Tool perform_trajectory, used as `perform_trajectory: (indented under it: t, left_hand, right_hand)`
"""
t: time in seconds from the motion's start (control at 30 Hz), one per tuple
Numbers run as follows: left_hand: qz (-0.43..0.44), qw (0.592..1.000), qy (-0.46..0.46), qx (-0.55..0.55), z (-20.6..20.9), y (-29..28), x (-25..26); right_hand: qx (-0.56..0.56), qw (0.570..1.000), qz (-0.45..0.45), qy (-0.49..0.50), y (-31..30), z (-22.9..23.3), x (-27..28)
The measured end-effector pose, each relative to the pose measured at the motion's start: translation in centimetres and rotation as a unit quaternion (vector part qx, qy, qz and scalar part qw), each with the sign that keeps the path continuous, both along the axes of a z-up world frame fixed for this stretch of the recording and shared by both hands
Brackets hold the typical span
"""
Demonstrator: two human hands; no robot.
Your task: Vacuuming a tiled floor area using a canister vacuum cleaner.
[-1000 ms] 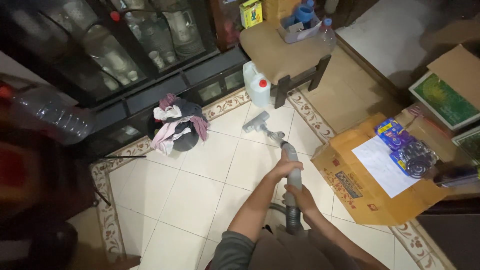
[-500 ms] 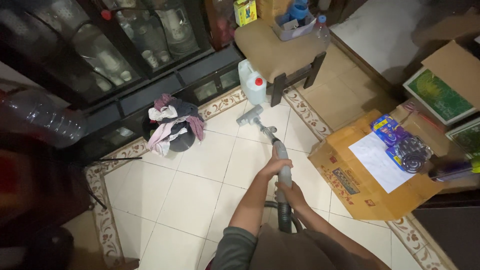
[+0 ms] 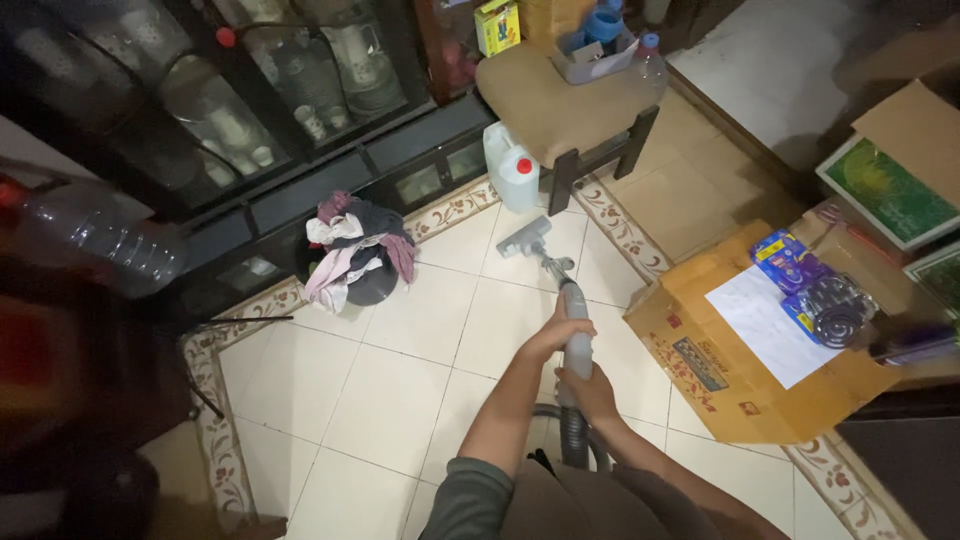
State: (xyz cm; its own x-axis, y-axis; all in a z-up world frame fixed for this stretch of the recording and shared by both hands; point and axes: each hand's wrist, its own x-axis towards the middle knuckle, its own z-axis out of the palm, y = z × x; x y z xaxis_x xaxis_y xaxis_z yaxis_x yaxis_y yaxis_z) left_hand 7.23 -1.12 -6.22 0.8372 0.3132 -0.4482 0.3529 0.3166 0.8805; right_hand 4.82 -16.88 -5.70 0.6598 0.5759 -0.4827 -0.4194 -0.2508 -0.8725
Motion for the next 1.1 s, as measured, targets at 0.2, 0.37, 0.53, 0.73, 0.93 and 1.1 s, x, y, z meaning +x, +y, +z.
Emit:
perform_trajectory:
  t: [0.2,0.37,0.53,0.73,0.93,1.1]
  left_hand:
    - [0.021,0.999,-0.036,0.025,-2.3,2.3,0.8]
    - [0.051,0.998,-0.04,-0.014,-2.2,3.5,0.1]
    - [0.083,0.995,0.027,-0.046,-2.1,2.6,-0.6]
    - [0.13,0.987,-0.071,-0.061,-6.4,0.4,-0.2]
    - [0.12,0.993,-0.004,-0.018,-6.5,-0.2,-0.7]
    - [0.119,0.993,-0.014,-0.019,-7.3,-0.5,-0.5]
  right_hand:
    - [-0.027,0.998,-0.031,-0.048,2.9,-1.2,0.2]
    - [-0.04,0.995,0.04,-0.086,4.3,-2.3,1.9]
    - [-0.117,0.976,0.131,-0.129,3.6,-3.9,3.7]
    - [-0.083,0.969,0.178,-0.152,1.3,-3.5,4.6]
    - [-0.171,0.934,0.256,-0.183,0.6,-3.2,3.9]
    - [-0.117,0.965,0.211,-0.099,0.5,-3.4,2.8]
